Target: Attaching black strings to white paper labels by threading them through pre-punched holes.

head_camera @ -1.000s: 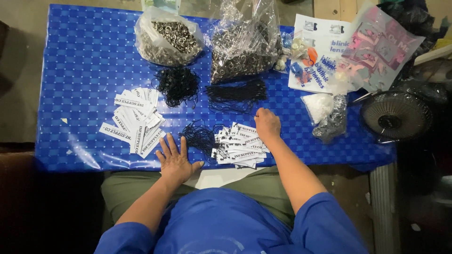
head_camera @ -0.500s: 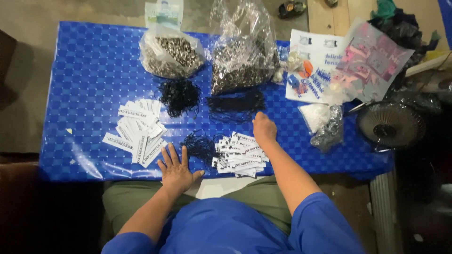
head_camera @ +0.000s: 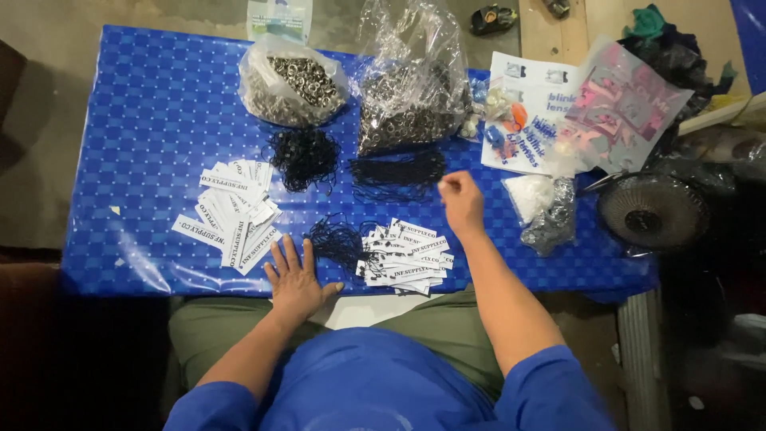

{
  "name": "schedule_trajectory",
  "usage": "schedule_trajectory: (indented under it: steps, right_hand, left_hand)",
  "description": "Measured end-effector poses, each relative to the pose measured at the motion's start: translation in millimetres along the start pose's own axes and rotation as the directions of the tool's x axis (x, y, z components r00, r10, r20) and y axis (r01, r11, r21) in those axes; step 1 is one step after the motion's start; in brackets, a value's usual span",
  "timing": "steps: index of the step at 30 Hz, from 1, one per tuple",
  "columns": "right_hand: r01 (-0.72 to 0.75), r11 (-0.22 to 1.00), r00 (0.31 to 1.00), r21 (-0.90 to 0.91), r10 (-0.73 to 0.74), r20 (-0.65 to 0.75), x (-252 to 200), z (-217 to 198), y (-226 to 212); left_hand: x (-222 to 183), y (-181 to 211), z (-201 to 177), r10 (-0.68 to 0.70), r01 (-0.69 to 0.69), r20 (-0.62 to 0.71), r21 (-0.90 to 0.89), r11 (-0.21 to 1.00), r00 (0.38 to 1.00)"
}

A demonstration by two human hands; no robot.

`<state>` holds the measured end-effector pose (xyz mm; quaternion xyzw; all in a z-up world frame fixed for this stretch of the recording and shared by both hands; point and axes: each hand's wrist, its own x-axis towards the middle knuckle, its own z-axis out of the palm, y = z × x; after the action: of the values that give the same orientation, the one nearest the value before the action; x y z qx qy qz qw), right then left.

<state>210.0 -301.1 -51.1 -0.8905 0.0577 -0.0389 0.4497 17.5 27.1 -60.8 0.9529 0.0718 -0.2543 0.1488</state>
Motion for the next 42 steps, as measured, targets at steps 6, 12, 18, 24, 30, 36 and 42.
schedule_trajectory:
  steps: [6, 12, 18, 24, 30, 36, 42]
  right_hand:
    - [0.346, 0.937, 0.935, -0.051, -0.349, -0.062, -22, -7, -66]
    - [0.629, 0.774, 0.775, -0.064, -0.632, -0.025, -51, 3, -79]
    - [0.625, 0.769, 0.761, 0.131, -0.638, 0.115, -88, 15, -107]
    - [0.374, 0.925, 0.925, 0.064, -0.377, 0.045, -85, -20, -62]
    - [0.027, 0.999, 0.999, 0.029, -0.028, 0.04, -107, -40, -25]
    - [-0.059, 0.997, 0.998, 0.057, 0.056, 0.039, -123, -36, -3]
    - [-0.096, 0.994, 0.995, 0.051, 0.094, 0.04, -135, -33, 24]
  left_hand:
    - [7, -17, 33, -0.08, -0.07, -0.392, -0.354, 0.933, 0.917]
    - [20, 38, -13, -0.11, -0.179, -0.672, -0.346, 0.921, 0.733]
    - [91, 103, 2, 0.322, -0.486, -0.449, -0.316, 0.815, 0.833]
    - [40, 90, -53, 0.114, -0.223, -0.204, -0.663, 0.715, 0.972]
    - [33, 50, -40, 0.007, -0.121, -0.185, -0.609, 0.784, 0.983]
    - [10, 41, -48, -0.029, -0.056, -0.116, -0.659, 0.75, 0.993]
    - [-6, 51, -54, 0.001, -0.037, -0.071, -0.511, 0.859, 0.998]
